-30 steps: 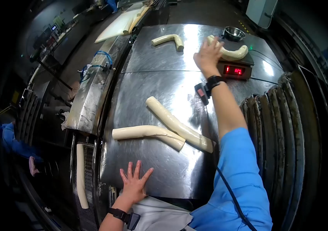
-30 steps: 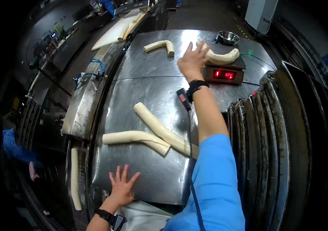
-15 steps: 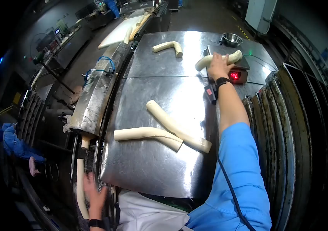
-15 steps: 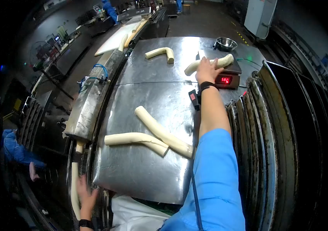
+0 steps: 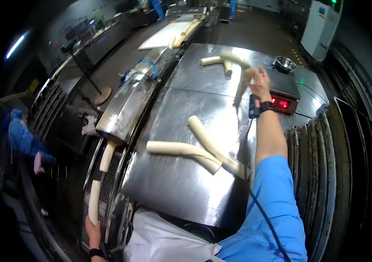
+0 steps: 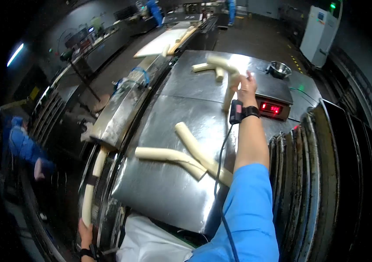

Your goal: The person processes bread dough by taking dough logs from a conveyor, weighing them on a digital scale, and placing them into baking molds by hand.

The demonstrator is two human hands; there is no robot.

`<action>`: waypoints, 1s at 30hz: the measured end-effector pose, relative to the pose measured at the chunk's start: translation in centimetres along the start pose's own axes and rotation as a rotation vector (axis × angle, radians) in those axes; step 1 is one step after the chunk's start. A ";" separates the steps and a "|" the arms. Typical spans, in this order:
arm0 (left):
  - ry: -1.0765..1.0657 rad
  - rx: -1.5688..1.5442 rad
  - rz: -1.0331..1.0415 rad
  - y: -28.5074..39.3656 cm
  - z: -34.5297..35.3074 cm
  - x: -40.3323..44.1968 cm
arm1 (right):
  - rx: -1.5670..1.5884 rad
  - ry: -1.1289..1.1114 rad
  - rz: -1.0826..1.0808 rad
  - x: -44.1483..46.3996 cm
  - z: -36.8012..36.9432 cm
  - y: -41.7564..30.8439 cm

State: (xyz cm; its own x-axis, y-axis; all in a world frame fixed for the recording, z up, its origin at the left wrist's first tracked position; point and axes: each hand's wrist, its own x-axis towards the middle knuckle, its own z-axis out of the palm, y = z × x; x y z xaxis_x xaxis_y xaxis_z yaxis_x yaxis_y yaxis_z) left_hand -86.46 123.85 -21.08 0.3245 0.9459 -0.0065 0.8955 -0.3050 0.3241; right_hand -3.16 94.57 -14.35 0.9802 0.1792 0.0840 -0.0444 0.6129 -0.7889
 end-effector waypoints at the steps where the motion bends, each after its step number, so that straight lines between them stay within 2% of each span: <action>1: 0.003 -0.002 0.045 -1.1 0.2 -0.5 | -0.061 -0.011 0.029 -1.4 1.6 -0.4; 2: -0.034 -0.068 0.042 1.1 -0.9 -1.4 | -0.127 -0.022 0.070 -2.8 2.8 0.1; 3: -0.042 -0.068 0.091 1.8 -1.5 -2.2 | -0.438 -0.099 0.263 -4.0 3.7 0.7; 5: 0.016 -0.026 0.074 1.2 -1.6 -3.3 | -1.085 -0.546 0.428 -8.7 5.1 2.9; 6: 0.028 0.011 0.025 0.6 -1.8 -4.1 | -1.235 -0.763 0.406 -9.3 4.2 7.0; 7: 0.044 0.042 -0.017 0.1 -1.7 -4.4 | -1.298 -0.973 0.577 -13.5 6.0 7.3; 8: 0.044 0.049 -0.056 -0.9 -1.8 -5.0 | -1.531 -1.090 0.168 -16.2 4.9 11.4; 9: 0.051 0.075 -0.072 -2.2 -1.8 -5.3 | -1.752 -0.953 0.060 -21.6 7.6 10.3; 10: 0.060 0.096 -0.092 -3.0 -1.6 -5.6 | -1.718 -0.956 0.101 -24.7 9.6 9.1; 12: 0.060 0.121 -0.095 -3.5 -2.3 -6.4 | -1.823 -1.151 0.014 -27.7 11.2 9.9; 14: 0.053 -0.038 -0.151 -0.1 -4.3 -6.9 | -1.782 -1.243 -0.053 -29.2 11.8 12.0; 16: -0.034 -0.206 -0.150 0.5 -5.5 -6.7 | -1.787 -1.296 -0.084 -30.3 12.9 13.0; 18: -0.159 -0.475 -0.248 4.0 -7.6 -6.7 | -1.860 -1.340 -0.340 -32.6 14.7 13.1; 20: -0.326 -0.538 -0.120 7.9 -9.4 -6.2 | -1.473 -1.487 -0.387 -36.0 17.7 12.3; 21: -0.337 -0.490 0.014 10.8 -10.3 -6.0 | -1.061 -1.583 -0.388 -37.6 18.7 12.5; 22: -0.348 -0.440 0.151 13.8 -11.2 -5.8 | -0.901 -1.655 -0.252 -40.1 20.8 10.8; 23: -0.387 -0.500 0.252 15.9 -11.8 -5.4 | -0.759 -1.697 -0.219 -42.3 21.7 10.4; 24: -0.428 -0.560 0.355 17.7 -12.3 -4.9 | -0.584 -1.699 -0.279 -43.9 22.6 10.0; 26: -0.394 -0.642 0.431 20.4 -12.7 -3.8 | -0.595 -1.751 0.163 -45.2 23.9 7.8; 28: -0.292 -0.637 0.411 21.8 -13.5 -3.1 | -0.543 -1.671 0.164 -44.1 22.2 8.7; 29: -0.197 -0.649 0.406 21.4 -12.6 -2.3 | -0.589 -1.594 0.329 -42.7 20.7 9.1; 30: 0.074 -0.511 0.427 19.8 -11.4 -1.2 | -0.630 -1.509 0.490 -41.2 19.4 8.9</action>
State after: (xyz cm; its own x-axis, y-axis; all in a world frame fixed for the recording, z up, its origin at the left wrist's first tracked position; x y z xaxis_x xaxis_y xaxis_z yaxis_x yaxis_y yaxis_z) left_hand -72.56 117.90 -3.86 0.5805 0.7642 0.2811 0.4301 -0.5809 0.6910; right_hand -47.69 107.59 -12.97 -0.1564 0.9862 -0.0546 0.1771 -0.0264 -0.9838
